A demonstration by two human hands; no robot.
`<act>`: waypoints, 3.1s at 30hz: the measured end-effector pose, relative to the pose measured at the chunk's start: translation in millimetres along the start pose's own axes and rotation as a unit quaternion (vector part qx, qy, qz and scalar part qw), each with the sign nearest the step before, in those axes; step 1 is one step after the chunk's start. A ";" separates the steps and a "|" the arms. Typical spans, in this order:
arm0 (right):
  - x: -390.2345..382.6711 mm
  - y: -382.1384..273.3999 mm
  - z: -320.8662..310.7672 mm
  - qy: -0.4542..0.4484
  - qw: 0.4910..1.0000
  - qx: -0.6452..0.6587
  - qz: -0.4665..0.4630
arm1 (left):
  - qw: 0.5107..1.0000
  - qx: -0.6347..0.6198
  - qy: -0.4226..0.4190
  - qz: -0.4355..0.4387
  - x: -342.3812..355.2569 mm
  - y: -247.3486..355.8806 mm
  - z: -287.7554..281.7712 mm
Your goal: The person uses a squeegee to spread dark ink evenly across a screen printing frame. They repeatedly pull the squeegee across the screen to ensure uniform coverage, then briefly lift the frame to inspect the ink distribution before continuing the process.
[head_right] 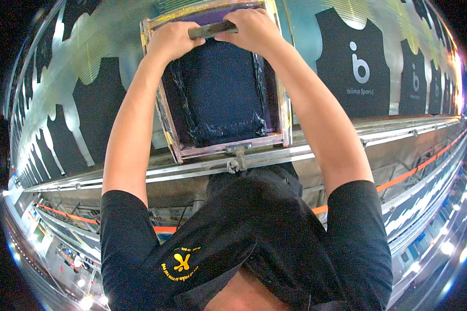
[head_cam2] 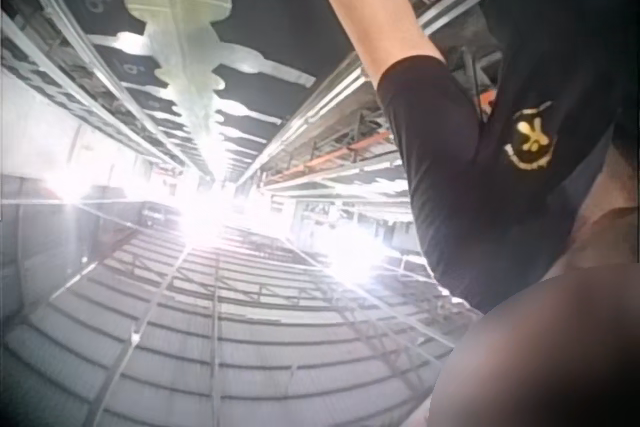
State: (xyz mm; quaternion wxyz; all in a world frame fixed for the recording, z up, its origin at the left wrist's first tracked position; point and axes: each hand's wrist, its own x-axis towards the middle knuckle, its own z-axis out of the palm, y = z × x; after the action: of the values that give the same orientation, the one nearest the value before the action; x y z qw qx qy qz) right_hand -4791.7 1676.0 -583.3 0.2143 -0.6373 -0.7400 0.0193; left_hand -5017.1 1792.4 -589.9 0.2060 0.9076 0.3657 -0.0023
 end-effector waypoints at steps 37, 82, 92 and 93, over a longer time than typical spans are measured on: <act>-166.2 4.3 7.4 0.212 0.835 0.262 0.435 | 0.984 -0.031 0.161 0.064 -140.4 45.8 51.8; 32.0 -384.9 238.6 0.122 0.874 0.154 0.445 | 0.908 -0.193 -0.371 0.015 -355.2 -368.4 -71.2; 32.0 -387.6 240.5 0.108 0.837 0.207 0.495 | 0.996 0.043 0.045 0.066 -255.2 -407.2 -126.4; 31.9 -386.8 239.0 0.096 0.840 0.192 0.499 | 0.996 0.055 0.051 0.048 -244.4 -412.5 -124.6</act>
State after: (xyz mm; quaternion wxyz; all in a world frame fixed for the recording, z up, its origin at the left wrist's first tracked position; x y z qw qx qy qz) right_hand -5238.0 1692.5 -674.1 0.3639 -0.8647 -0.2795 0.2044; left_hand -5488.6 1944.4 -591.7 0.1366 0.9331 0.3308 0.0342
